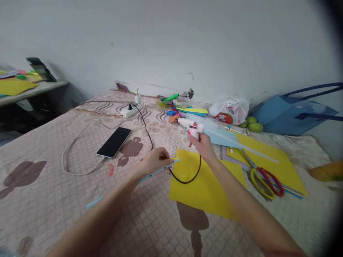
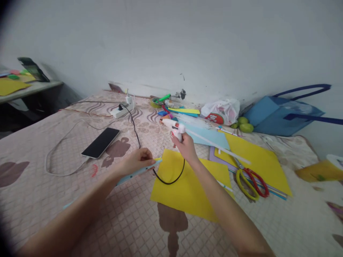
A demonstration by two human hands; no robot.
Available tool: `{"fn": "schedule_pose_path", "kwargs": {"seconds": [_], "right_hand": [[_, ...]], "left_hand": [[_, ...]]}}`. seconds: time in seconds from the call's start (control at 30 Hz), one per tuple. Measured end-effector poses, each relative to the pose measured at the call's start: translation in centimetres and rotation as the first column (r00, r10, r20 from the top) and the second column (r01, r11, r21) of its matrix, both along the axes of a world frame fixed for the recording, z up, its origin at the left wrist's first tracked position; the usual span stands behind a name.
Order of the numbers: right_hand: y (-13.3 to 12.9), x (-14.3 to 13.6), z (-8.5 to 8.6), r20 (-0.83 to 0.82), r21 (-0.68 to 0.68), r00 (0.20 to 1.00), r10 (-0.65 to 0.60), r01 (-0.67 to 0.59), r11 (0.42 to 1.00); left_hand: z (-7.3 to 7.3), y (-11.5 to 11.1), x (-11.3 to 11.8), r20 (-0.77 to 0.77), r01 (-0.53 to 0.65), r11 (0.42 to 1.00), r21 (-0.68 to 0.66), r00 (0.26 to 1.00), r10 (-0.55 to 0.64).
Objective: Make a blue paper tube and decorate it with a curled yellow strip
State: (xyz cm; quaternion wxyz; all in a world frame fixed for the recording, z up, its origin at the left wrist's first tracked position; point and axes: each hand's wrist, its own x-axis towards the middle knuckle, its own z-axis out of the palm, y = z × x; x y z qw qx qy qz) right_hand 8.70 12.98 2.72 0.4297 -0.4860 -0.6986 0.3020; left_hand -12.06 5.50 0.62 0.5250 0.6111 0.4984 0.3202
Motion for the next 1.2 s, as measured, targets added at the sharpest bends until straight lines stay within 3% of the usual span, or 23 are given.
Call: {"fn": "schedule_pose_path", "kwargs": {"seconds": [0.2,0.4,0.7,1.2], "right_hand": [[-7.2,4.4,0.4,-0.005,-0.156,0.999,0.033,-0.033,0.987],[-10.5,5.8,-1.6,0.152,-0.191,0.988,-0.001,0.030,0.981],[-11.7,6.1,-1.2,0.338,-0.030,0.938,0.083,-0.078,0.997],[-11.8,6.4,-1.0,0.485,-0.031,0.861,0.154,-0.160,0.987]], "left_hand": [[0.4,-0.3,0.4,-0.030,0.024,1.000,0.006,0.999,-0.024],[0.0,-0.4,0.4,-0.092,0.049,0.996,0.081,0.995,-0.041],[-0.3,-0.4,0.2,-0.201,0.059,0.981,0.187,0.979,-0.020],[0.0,-0.5,0.4,-0.216,0.076,0.979,0.192,0.976,-0.034]]}}
